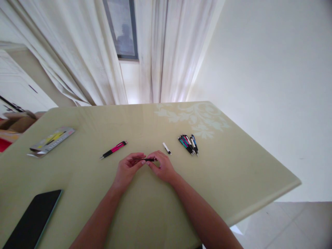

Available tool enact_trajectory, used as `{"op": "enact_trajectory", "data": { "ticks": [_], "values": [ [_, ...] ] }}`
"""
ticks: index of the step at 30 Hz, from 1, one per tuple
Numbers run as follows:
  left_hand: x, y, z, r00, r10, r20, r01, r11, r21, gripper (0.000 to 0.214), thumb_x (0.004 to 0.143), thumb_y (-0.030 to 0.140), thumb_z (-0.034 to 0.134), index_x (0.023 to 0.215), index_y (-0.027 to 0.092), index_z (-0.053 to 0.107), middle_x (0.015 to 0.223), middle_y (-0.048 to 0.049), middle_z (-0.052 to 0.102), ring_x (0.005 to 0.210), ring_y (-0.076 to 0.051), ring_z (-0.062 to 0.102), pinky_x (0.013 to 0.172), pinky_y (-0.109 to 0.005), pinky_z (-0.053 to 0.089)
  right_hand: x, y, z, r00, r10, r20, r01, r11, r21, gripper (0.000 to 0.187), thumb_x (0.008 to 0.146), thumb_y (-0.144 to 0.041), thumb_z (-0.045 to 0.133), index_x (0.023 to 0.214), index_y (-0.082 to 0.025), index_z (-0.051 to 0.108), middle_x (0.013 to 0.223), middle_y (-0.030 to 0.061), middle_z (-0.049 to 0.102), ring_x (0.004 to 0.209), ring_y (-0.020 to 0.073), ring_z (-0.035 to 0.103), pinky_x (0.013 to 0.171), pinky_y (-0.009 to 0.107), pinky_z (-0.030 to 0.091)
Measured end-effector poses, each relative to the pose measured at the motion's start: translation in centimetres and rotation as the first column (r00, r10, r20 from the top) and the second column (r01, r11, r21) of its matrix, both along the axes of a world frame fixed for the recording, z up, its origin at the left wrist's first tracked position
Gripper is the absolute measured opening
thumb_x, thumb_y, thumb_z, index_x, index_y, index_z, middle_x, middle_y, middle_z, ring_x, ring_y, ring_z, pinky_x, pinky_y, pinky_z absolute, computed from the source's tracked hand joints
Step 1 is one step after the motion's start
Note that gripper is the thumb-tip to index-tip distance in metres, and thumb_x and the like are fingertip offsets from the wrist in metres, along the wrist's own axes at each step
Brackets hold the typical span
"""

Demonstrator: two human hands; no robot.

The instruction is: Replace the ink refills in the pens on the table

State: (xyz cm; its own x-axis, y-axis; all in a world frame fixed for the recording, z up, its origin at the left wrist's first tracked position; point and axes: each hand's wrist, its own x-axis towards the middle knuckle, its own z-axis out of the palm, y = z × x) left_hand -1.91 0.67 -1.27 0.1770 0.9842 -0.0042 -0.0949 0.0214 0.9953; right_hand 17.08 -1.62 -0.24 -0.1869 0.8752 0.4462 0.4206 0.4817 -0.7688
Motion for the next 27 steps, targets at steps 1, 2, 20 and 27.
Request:
{"op": "enact_trajectory", "data": {
  "ticks": [1,2,20,27],
  "values": [
    [0.1,0.0,0.1,1.0,-0.012,-0.013,0.012,1.0,0.002,0.043,0.071,0.043,0.088,0.102,0.017,0.073,0.102,-0.0123,0.077,0.093,-0.025,0.073,0.09,-0.042,0.06,0.0,0.0,0.0,1.0,0.012,0.004,-0.012,1.0,0.008,0.01,0.095,-0.028,0.064,0.102,-0.021,0.068,0.093,0.0053,0.072,0.088,0.0195,0.064,0.082,0.033,0.052],
    [0.1,0.0,0.1,1.0,-0.012,-0.02,0.012,1.0,0.006,0.043,0.072,0.044,0.087,0.102,0.017,0.073,0.1,-0.0122,0.077,0.092,-0.025,0.073,0.09,-0.042,0.06,0.0,0.0,0.1,1.0,0.016,0.011,-0.016,1.0,0.018,0.01,0.095,-0.029,0.065,0.101,-0.022,0.068,0.093,0.0051,0.072,0.089,0.0197,0.064,0.083,0.033,0.051],
    [1.1,-1.2,0.5,0.893,0.094,-0.44,0.112,0.901,0.42,0.024,0.098,0.04,0.059,0.106,0.024,0.074,0.099,-0.0045,0.064,0.089,-0.018,0.064,0.082,-0.031,0.055,3.1,1.8,-1.1,0.889,-0.399,0.222,0.435,0.889,-0.144,0.006,0.092,-0.019,0.065,0.096,-0.019,0.07,0.1,0.0074,0.068,0.099,0.0231,0.059,0.091,0.036,0.044],
    [0.8,-0.8,0.5,0.893,0.166,-0.419,-0.005,0.933,0.359,0.024,0.097,0.041,0.059,0.103,0.022,0.073,0.098,-0.003,0.071,0.089,-0.018,0.068,0.082,-0.03,0.054,2.2,1.1,0.6,0.981,-0.18,-0.067,0.179,0.984,-0.022,0.012,0.1,-0.029,0.058,0.104,-0.02,0.066,0.103,0.0062,0.07,0.098,0.0193,0.063,0.09,0.032,0.047]
  ]
}}
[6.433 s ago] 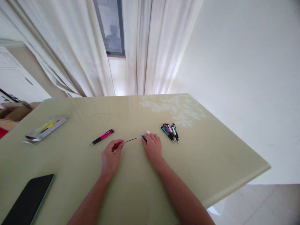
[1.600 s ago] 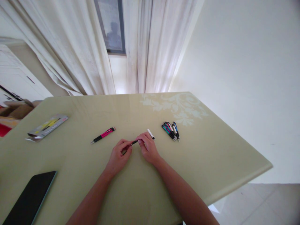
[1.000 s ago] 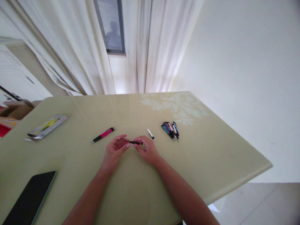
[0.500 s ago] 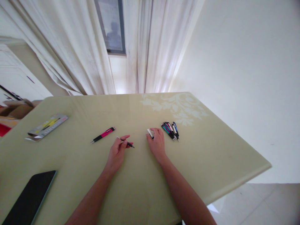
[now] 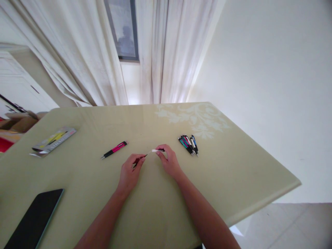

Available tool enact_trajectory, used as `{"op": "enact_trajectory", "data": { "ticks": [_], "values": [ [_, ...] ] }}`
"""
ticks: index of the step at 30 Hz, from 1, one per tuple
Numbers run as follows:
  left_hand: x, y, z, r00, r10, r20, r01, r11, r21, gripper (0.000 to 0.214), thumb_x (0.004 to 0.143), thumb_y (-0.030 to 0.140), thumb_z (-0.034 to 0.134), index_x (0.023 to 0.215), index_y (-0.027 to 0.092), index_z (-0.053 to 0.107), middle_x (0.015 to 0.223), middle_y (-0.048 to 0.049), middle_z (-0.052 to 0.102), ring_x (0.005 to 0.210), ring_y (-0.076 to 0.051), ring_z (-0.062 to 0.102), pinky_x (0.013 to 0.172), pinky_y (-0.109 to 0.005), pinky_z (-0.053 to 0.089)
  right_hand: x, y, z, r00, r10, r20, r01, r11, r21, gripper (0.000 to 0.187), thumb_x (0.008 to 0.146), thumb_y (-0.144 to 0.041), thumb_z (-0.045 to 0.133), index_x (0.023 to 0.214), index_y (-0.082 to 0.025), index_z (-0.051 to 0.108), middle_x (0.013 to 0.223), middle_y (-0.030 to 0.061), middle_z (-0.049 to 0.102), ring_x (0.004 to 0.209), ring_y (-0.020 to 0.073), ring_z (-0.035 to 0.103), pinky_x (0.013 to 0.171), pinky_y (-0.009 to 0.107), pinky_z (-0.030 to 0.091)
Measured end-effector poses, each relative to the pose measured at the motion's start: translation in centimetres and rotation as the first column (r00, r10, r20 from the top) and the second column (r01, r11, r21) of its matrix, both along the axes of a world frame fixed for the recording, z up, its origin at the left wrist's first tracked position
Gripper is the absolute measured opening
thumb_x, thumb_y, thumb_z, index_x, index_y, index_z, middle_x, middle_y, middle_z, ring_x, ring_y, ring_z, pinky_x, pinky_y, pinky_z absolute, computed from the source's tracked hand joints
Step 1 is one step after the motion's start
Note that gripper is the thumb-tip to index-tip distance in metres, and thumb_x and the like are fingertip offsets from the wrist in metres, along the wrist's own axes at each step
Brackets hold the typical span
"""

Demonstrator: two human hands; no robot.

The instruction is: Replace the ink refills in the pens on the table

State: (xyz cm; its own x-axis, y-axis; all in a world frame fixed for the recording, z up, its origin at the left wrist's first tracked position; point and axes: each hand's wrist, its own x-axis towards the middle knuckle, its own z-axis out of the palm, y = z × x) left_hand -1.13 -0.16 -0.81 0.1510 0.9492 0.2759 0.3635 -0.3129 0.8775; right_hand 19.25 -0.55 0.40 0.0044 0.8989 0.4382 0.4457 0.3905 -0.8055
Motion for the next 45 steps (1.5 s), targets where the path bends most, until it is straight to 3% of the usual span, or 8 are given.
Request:
{"op": "enact_trajectory", "data": {
  "ticks": [10,14,19,25,32,36,39,45],
  "values": [
    [-0.3,0.0,-0.4,1.0,0.01,0.009,-0.01,0.999,-0.033,0.028,0.086,0.045,0.072,0.102,0.023,0.075,0.098,-0.0046,0.075,0.092,-0.022,0.07,0.088,-0.037,0.056,-0.2,-0.4,-0.1,0.943,0.168,0.287,-0.189,0.981,0.046,0.012,0.1,-0.026,0.061,0.102,-0.022,0.072,0.097,0.0071,0.068,0.096,0.0208,0.059,0.089,0.034,0.048],
    [-0.4,0.2,-0.7,0.995,0.035,0.096,-0.019,0.988,-0.156,0.032,0.08,0.045,0.078,0.101,0.021,0.073,0.095,-0.0043,0.076,0.087,-0.022,0.072,0.084,-0.036,0.059,-0.6,-0.5,-0.4,0.955,0.211,0.21,-0.222,0.975,0.026,0.013,0.1,-0.025,0.061,0.104,-0.022,0.072,0.096,0.0063,0.068,0.096,0.0193,0.061,0.089,0.031,0.049],
    [-0.6,0.4,-0.5,0.997,-0.009,0.082,0.014,0.998,-0.058,0.023,0.079,0.043,0.08,0.087,0.022,0.074,0.087,-0.002,0.07,0.079,-0.018,0.068,0.076,-0.031,0.057,-0.6,-0.6,-0.2,0.972,0.214,0.093,-0.216,0.976,0.013,0.012,0.098,-0.027,0.064,0.102,-0.02,0.074,0.096,0.0065,0.068,0.094,0.0185,0.063,0.087,0.03,0.051],
    [-1.0,0.4,-0.7,0.998,-0.053,0.035,0.052,0.999,0.005,0.02,0.081,0.043,0.08,0.083,0.023,0.078,0.087,-0.0027,0.07,0.079,-0.018,0.068,0.072,-0.029,0.057,-0.8,-0.7,0.0,0.972,0.211,0.101,-0.187,0.96,-0.21,0.018,0.098,-0.033,0.064,0.097,-0.02,0.076,0.089,0.0032,0.074,0.08,0.0147,0.065,0.073,0.024,0.046],
    [-0.5,-0.1,0.0,0.999,-0.051,-0.01,0.052,0.993,0.104,0.02,0.083,0.044,0.077,0.084,0.024,0.078,0.091,-0.0037,0.071,0.085,-0.019,0.069,0.08,-0.031,0.056,-1.2,-0.9,-0.2,0.987,0.13,0.095,-0.091,0.938,-0.336,0.043,0.1,-0.041,0.059,0.067,-0.017,0.072,0.047,-0.0044,0.056,0.047,0.0091,0.047,0.054,0.022,0.034],
    [-0.4,0.0,0.2,0.995,-0.019,0.094,0.022,0.999,-0.032,0.033,0.093,0.049,0.063,0.108,0.021,0.074,0.101,-0.0056,0.072,0.084,-0.018,0.069,0.077,-0.03,0.058,-1.1,-0.8,-0.4,0.997,0.072,0.006,-0.067,0.952,-0.3,0.042,0.098,-0.046,0.06,0.069,-0.018,0.073,0.05,-0.0039,0.058,0.048,0.0093,0.047,0.051,0.021,0.032],
    [-0.5,0.3,0.1,0.991,0.052,0.126,-0.029,0.983,-0.18,0.043,0.097,0.053,0.052,0.113,0.018,0.071,0.082,-0.004,0.071,0.069,-0.017,0.067,0.068,-0.03,0.057,-0.8,-0.6,-0.7,0.999,0.005,-0.033,-0.015,0.952,-0.306,0.043,0.097,-0.049,0.061,0.069,-0.018,0.073,0.05,-0.0035,0.058,0.047,0.0094,0.046,0.048,0.021,0.03],
    [-0.8,0.9,-0.4,0.98,0.032,0.196,-0.003,0.989,-0.146,0.031,0.078,0.045,0.078,0.094,0.018,0.074,0.092,-0.0061,0.074,0.083,-0.02,0.07,0.081,-0.033,0.058,-0.4,-0.3,-1.1,0.986,-0.012,-0.164,-0.052,0.922,-0.383,0.046,0.092,-0.055,0.063,0.068,-0.018,0.076,0.048,-0.002,0.06,0.041,0.0088,0.044,0.043,0.021,0.029]
  ]
}}
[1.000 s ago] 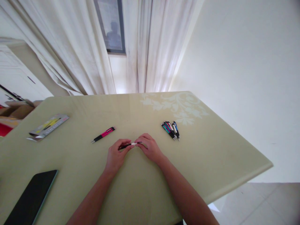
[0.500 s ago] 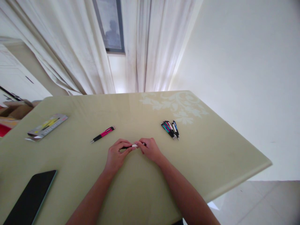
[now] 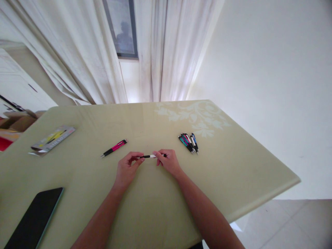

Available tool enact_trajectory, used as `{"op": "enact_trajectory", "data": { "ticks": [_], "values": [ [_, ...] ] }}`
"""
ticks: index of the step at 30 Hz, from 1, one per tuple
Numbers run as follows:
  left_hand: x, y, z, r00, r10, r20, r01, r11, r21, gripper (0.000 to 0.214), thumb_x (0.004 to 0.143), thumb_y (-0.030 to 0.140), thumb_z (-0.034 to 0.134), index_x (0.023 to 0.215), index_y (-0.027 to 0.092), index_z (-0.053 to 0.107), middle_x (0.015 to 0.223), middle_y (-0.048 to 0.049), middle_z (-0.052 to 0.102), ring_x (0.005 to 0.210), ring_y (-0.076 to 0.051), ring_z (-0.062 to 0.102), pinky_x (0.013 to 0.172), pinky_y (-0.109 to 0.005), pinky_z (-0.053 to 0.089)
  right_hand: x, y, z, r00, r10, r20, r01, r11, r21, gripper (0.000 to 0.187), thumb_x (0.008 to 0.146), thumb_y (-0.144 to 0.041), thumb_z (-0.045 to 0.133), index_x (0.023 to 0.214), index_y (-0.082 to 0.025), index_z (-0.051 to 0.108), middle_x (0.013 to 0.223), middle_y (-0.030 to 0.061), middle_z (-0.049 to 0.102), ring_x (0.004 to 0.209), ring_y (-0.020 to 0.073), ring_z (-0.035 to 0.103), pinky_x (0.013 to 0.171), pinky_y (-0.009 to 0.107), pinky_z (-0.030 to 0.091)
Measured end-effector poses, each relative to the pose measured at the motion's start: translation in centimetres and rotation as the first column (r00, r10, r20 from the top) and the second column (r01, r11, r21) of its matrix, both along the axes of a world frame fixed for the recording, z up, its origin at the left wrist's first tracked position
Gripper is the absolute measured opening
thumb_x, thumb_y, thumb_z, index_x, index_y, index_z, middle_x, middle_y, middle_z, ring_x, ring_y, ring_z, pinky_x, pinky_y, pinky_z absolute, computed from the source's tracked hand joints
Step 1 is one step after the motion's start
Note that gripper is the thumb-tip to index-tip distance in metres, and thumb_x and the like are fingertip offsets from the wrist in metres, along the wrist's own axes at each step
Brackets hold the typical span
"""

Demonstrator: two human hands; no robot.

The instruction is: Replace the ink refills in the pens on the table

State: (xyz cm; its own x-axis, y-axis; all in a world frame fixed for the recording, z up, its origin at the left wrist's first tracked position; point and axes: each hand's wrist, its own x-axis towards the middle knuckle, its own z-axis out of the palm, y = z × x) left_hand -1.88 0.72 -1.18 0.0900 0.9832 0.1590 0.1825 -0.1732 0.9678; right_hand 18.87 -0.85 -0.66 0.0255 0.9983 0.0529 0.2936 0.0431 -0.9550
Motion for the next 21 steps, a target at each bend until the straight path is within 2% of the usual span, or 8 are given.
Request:
{"op": "enact_trajectory", "data": {
  "ticks": [2,4,7,9,13,15,18,21],
  "values": [
    [0.07,0.02,0.09,0.999,0.003,0.053,-0.002,1.0,-0.012,0.038,0.075,0.046,0.081,0.1,0.018,0.072,0.098,-0.0072,0.075,0.088,-0.021,0.071,0.084,-0.034,0.058,0.03,0.06,-0.04,0.998,0.01,-0.056,-0.012,1.0,-0.025,0.048,0.091,-0.058,0.064,0.068,-0.018,0.076,0.048,-0.0012,0.061,0.04,0.009,0.045,0.042,0.021,0.03],
    [0.16,-0.03,0.3,0.997,0.024,0.071,-0.021,0.999,-0.04,0.044,0.079,0.05,0.076,0.108,0.017,0.07,0.101,-0.0087,0.075,0.087,-0.021,0.071,0.081,-0.035,0.059,0.04,0.13,-0.08,0.997,0.01,-0.083,-0.012,1.0,-0.029,0.049,0.091,-0.059,0.064,0.067,-0.017,0.075,0.048,-0.0006,0.061,0.04,0.009,0.046,0.042,0.021,0.031],
    [0.18,-0.13,0.52,1.0,0.015,-0.007,-0.015,0.997,-0.076,0.043,0.09,0.056,0.061,0.102,0.016,0.072,0.085,-0.0074,0.074,0.075,-0.02,0.069,0.072,-0.033,0.058,0.06,0.26,-0.12,0.996,0.001,-0.091,-0.002,1.0,-0.016,0.051,0.09,-0.06,0.065,0.064,-0.017,0.074,0.047,-0.0007,0.06,0.039,0.0088,0.045,0.041,0.021,0.03],
    [0.13,-0.18,0.46,0.998,-0.01,-0.058,0.006,0.998,-0.057,0.04,0.09,0.054,0.062,0.096,0.017,0.074,0.08,-0.006,0.073,0.073,-0.02,0.068,0.072,-0.033,0.058,0.06,0.36,-0.1,0.994,-0.019,-0.106,0.018,1.0,-0.009,0.05,0.089,-0.059,0.066,0.063,-0.017,0.073,0.047,-0.0006,0.06,0.04,0.009,0.045,0.041,0.021,0.03],
    [0.15,-0.25,0.13,0.999,0.006,-0.032,-0.005,1.0,0.018,0.039,0.081,0.048,0.075,0.107,0.019,0.072,0.106,-0.0082,0.074,0.092,-0.022,0.07,0.084,-0.035,0.058,-0.03,0.52,0.07,0.982,-0.056,-0.183,0.054,0.998,-0.018,0.044,0.086,-0.058,0.07,0.068,-0.018,0.07,0.052,0.0009,0.066,0.04,0.0099,0.047,0.041,0.021,0.034],
    [0.21,-0.32,0.12,0.998,0.018,-0.053,-0.018,1.0,-0.003,0.04,0.085,0.051,0.071,0.111,0.02,0.07,0.105,-0.0083,0.074,0.092,-0.022,0.07,0.081,-0.034,0.058,-0.09,0.55,0.15,0.979,-0.057,-0.197,0.053,0.998,-0.021,0.043,0.086,-0.057,0.07,0.069,-0.018,0.07,0.052,0.0011,0.066,0.039,0.0099,0.047,0.04,0.02,0.034],
    [0.28,-0.43,0.28,0.988,-0.005,-0.153,-0.001,0.999,-0.041,0.037,0.092,0.053,0.06,0.099,0.02,0.074,0.085,-0.0052,0.074,0.077,-0.021,0.068,0.072,-0.033,0.056,-0.15,0.55,0.2,0.975,-0.065,-0.214,0.059,0.998,-0.031,0.042,0.085,-0.057,0.071,0.07,-0.018,0.068,0.051,0.0008,0.066,0.039,0.0099,0.047,0.04,0.021,0.034],
    [0.3,-0.49,0.39,0.989,-0.018,-0.146,0.022,0.999,0.03,0.031,0.085,0.05,0.07,0.091,0.021,0.074,0.087,-0.0043,0.073,0.079,-0.021,0.068,0.077,-0.033,0.056,-0.16,0.54,0.25,0.969,-0.078,-0.234,0.073,0.997,-0.033,0.043,0.084,-0.058,0.071,0.07,-0.018,0.067,0.051,0.0005,0.065,0.039,0.0099,0.047,0.04,0.021,0.034]
  ]
}}
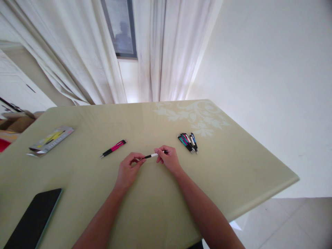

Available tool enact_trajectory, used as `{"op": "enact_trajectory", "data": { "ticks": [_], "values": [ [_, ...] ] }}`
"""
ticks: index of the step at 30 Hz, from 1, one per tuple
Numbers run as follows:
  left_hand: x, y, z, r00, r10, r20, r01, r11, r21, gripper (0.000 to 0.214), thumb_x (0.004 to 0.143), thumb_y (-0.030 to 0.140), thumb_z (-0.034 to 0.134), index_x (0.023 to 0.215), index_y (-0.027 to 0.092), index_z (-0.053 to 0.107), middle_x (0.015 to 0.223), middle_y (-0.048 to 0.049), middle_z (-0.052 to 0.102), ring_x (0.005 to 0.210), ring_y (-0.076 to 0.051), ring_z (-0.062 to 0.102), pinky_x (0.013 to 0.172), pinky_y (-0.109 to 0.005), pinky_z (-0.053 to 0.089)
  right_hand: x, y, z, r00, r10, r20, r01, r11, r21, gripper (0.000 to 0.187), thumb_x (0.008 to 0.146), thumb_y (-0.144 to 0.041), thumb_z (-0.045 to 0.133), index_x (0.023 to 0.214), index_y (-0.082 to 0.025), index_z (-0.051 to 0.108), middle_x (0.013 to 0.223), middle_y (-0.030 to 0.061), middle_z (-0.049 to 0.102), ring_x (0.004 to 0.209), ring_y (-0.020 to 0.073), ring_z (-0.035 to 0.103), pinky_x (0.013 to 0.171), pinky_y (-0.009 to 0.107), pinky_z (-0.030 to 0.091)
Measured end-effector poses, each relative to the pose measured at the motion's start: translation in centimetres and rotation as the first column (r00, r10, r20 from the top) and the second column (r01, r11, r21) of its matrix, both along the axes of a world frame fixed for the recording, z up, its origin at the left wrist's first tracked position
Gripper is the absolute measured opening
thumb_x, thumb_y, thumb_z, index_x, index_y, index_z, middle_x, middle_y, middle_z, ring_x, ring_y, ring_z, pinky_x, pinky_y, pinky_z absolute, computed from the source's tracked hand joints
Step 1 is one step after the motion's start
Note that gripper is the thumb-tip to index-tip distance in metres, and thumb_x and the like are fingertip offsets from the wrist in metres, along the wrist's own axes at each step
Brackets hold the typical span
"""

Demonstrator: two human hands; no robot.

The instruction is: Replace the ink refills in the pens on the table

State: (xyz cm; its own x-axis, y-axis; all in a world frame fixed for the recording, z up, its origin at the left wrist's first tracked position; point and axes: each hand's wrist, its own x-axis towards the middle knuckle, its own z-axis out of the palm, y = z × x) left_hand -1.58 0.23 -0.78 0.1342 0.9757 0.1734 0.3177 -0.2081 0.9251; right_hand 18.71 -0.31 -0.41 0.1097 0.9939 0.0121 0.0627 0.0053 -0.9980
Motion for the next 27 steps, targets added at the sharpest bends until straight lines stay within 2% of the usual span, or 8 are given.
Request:
{"op": "enact_trajectory", "data": {
  "ticks": [3,8,12,14,17,19,22,27],
  "values": [
    [-0.04,0.0,-0.08,0.998,0.028,0.049,-0.028,0.999,0.019,0.034,0.084,0.05,0.071,0.102,0.021,0.072,0.099,-0.0056,0.074,0.088,-0.021,0.069,0.08,-0.033,0.056,0.0,0.02,0.08,1.0,-0.008,-0.006,0.009,1.0,0.006,0.043,0.085,-0.058,0.07,0.069,-0.018,0.066,0.051,0.0008,0.066,0.039,0.0095,0.046,0.04,0.02,0.033],
    [-0.11,-0.02,-0.14,0.998,-0.013,-0.057,0.01,0.998,-0.063,0.038,0.093,0.054,0.057,0.09,0.02,0.074,0.077,-0.0033,0.072,0.072,-0.02,0.066,0.067,-0.03,0.052,0.05,0.16,0.15,0.998,-0.044,-0.047,0.044,0.999,-0.004,0.043,0.083,-0.059,0.071,0.068,-0.019,0.064,0.049,0.0005,0.064,0.037,0.0097,0.045,0.038,0.021,0.033],
    [0.02,-0.08,0.09,0.999,0.043,0.032,-0.042,0.999,-0.029,0.036,0.083,0.052,0.071,0.098,0.019,0.071,0.087,-0.0041,0.074,0.076,-0.02,0.068,0.073,-0.031,0.054,0.06,0.23,0.0,0.997,-0.05,-0.062,0.05,0.999,0.003,0.044,0.083,-0.059,0.071,0.068,-0.019,0.063,0.049,0.0003,0.064,0.038,0.0098,0.046,0.039,0.021,0.034],
    [0.05,-0.09,0.11,0.997,0.064,0.03,-0.063,0.997,-0.039,0.039,0.09,0.054,0.061,0.103,0.019,0.071,0.091,-0.006,0.074,0.08,-0.021,0.068,0.074,-0.031,0.054,0.09,0.26,-0.14,0.997,-0.044,-0.067,0.045,0.999,0.013,0.044,0.084,-0.06,0.071,0.069,-0.019,0.064,0.049,0.0003,0.064,0.038,0.0098,0.046,0.039,0.021,0.034],
    [-0.01,-0.08,-0.05,0.997,0.014,-0.07,-0.018,0.998,-0.061,0.046,0.096,0.057,0.049,0.091,0.019,0.074,0.078,-0.0049,0.072,0.073,-0.021,0.066,0.066,-0.03,0.051,0.15,0.34,-0.29,0.996,-0.056,-0.074,0.057,0.998,0.007,0.045,0.083,-0.061,0.07,0.069,-0.019,0.064,0.049,0.0,0.063,0.037,0.0099,0.046,0.038,0.021,0.034],
    [-0.03,-0.08,-0.16,0.995,-0.017,-0.102,0.012,0.999,-0.053,0.044,0.094,0.057,0.053,0.084,0.02,0.074,0.072,-0.0031,0.07,0.068,-0.021,0.064,0.064,-0.029,0.049,0.16,0.39,-0.29,0.994,-0.069,-0.084,0.069,0.998,0.002,0.044,0.083,-0.061,0.071,0.07,-0.019,0.063,0.048,-0.0003,0.063,0.037,0.01,0.046,0.038,0.021,0.034],
    [0.02,-0.14,-0.14,0.998,0.018,-0.062,-0.019,1.0,-0.023,0.037,0.09,0.055,0.06,0.093,0.02,0.075,0.08,-0.0032,0.073,0.072,-0.02,0.065,0.067,-0.029,0.049,0.11,0.4,-0.15,0.993,-0.074,-0.095,0.076,0.997,0.01,0.044,0.082,-0.061,0.071,0.068,-0.02,0.062,0.048,-0.0002,0.063,0.037,0.0099,0.045,0.038,0.021,0.034],
    [0.08,-0.28,0.12,0.994,-0.02,-0.108,0.017,0.999,-0.034,0.042,0.097,0.053,0.05,0.094,0.02,0.076,0.077,-0.0034,0.071,0.07,-0.02,0.063,0.065,-0.029,0.048,0.05,0.35,0.05,0.99,-0.083,-0.11,0.086,0.996,0.023,0.043,0.083,-0.059,0.071,0.069,-0.019,0.063,0.048,-0.0004,0.063,0.037,0.0099,0.046,0.038,0.021,0.034]
  ]
}}
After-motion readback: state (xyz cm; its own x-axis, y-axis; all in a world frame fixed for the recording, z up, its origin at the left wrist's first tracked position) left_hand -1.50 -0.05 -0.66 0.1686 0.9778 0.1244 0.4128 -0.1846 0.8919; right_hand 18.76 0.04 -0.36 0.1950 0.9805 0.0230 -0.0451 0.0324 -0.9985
